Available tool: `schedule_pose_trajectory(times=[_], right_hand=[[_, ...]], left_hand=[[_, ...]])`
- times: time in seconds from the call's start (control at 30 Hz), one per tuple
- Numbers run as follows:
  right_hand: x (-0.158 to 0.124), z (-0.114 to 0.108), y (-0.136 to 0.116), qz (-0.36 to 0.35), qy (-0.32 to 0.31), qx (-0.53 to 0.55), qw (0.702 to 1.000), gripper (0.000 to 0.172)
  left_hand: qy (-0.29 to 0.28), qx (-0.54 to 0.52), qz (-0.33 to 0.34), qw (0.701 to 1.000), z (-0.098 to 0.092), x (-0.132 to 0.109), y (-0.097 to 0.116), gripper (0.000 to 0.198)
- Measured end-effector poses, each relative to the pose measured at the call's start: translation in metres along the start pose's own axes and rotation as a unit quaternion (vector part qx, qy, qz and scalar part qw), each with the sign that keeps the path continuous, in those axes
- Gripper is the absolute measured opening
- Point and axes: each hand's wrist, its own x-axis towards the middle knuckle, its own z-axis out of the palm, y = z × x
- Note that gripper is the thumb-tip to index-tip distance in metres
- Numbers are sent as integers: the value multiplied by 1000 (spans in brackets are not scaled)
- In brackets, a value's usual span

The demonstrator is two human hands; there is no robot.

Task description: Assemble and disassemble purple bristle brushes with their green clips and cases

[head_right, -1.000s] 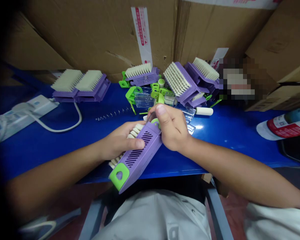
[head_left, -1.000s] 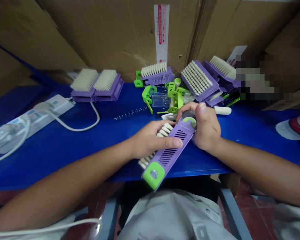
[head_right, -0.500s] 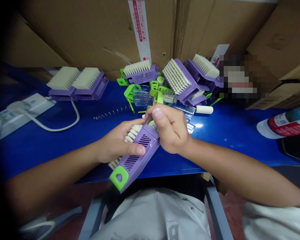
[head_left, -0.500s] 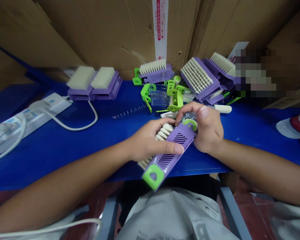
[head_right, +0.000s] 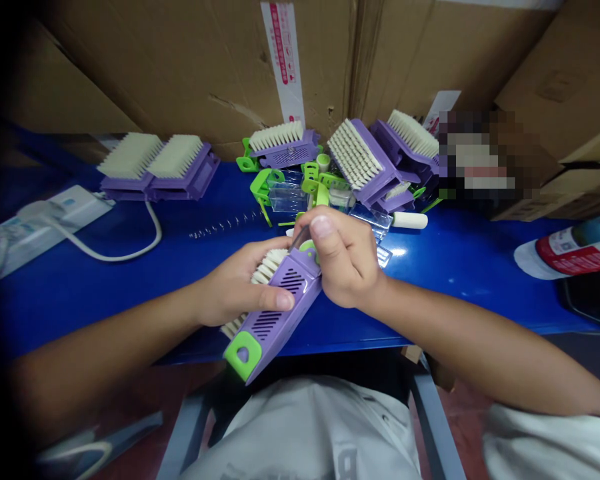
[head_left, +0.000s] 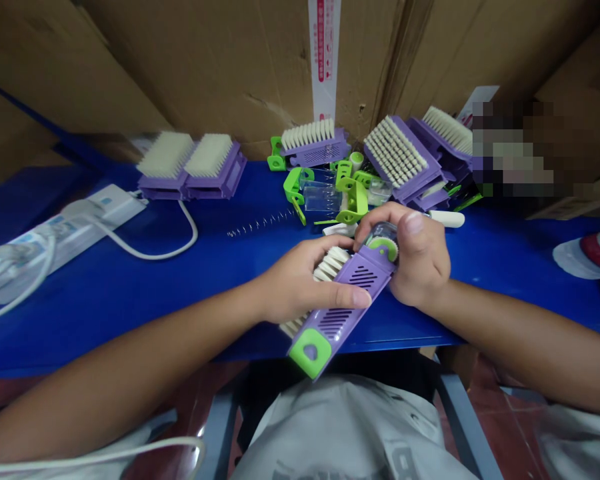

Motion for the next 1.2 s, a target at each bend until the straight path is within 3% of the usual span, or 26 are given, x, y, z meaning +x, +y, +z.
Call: schedule_pose_trajectory(times=[0.53,1.0,1.2], right_hand=[[-2,1,-3,-8,21,-14,1000,53],[4,5,-4,84,29,50,995,65],[3,5,-5,89,37,44,994,66]], left_hand=[[-20,-73,-6,997,4,0,0,72],[-29,-100,-5,995,3,-1,0,63],[-30,-89,3,996,3,-1,0,65]])
